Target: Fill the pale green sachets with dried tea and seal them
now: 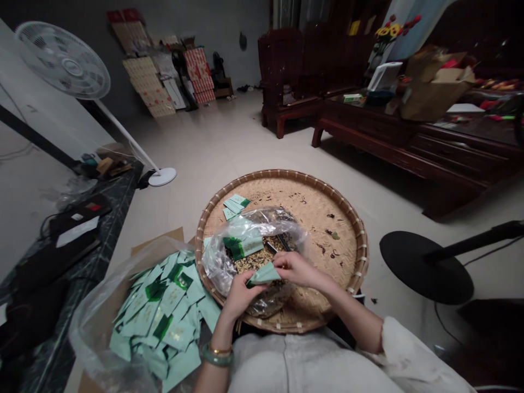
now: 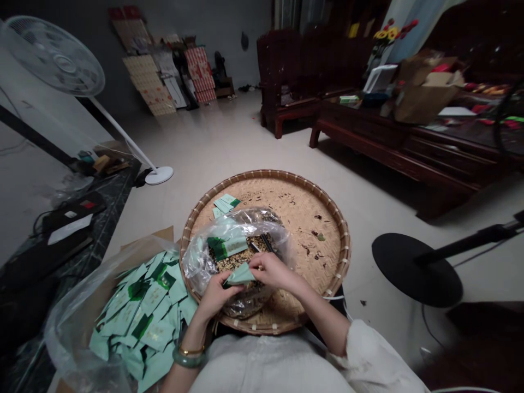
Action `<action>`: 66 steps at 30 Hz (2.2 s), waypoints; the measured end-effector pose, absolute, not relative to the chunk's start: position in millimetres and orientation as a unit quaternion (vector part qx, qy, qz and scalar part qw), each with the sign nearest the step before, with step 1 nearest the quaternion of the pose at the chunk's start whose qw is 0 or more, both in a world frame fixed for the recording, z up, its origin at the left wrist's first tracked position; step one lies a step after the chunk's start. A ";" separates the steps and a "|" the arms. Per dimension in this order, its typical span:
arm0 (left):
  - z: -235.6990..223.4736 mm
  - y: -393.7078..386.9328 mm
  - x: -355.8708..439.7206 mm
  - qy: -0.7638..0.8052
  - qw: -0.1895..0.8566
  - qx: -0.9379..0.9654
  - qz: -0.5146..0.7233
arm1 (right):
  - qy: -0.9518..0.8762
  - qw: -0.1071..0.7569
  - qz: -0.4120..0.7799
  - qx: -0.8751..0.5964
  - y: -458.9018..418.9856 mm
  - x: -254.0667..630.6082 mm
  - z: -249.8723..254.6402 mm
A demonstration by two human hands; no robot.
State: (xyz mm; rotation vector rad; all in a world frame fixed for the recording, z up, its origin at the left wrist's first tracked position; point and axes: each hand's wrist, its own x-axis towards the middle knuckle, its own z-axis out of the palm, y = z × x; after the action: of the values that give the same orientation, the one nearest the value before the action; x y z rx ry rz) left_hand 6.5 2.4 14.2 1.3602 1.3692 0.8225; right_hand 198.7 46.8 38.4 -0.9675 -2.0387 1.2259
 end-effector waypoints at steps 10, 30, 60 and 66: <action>13.3 -2.8 1.6 0.521 0.491 0.632 0.297 | -0.792 0.184 0.483 -0.325 50.6 192.7 31.6; -15.9 5.8 -11.3 0.573 0.472 0.513 0.431 | -0.523 0.408 0.615 -0.426 45.0 187.6 45.0; 4.3 -0.8 11.6 0.556 0.569 0.381 0.472 | -0.531 0.340 0.614 -0.475 45.0 177.1 7.1; 7.1 -2.2 19.4 0.544 0.612 0.316 0.479 | -0.491 0.348 0.645 -0.471 45.7 179.4 -7.2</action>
State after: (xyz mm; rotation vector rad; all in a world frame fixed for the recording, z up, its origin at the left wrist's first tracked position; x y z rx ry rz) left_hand 19.4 -2.2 7.1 0.7294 1.2561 1.1048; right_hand 179.4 45.7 -7.2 -1.2204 -1.2722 1.6721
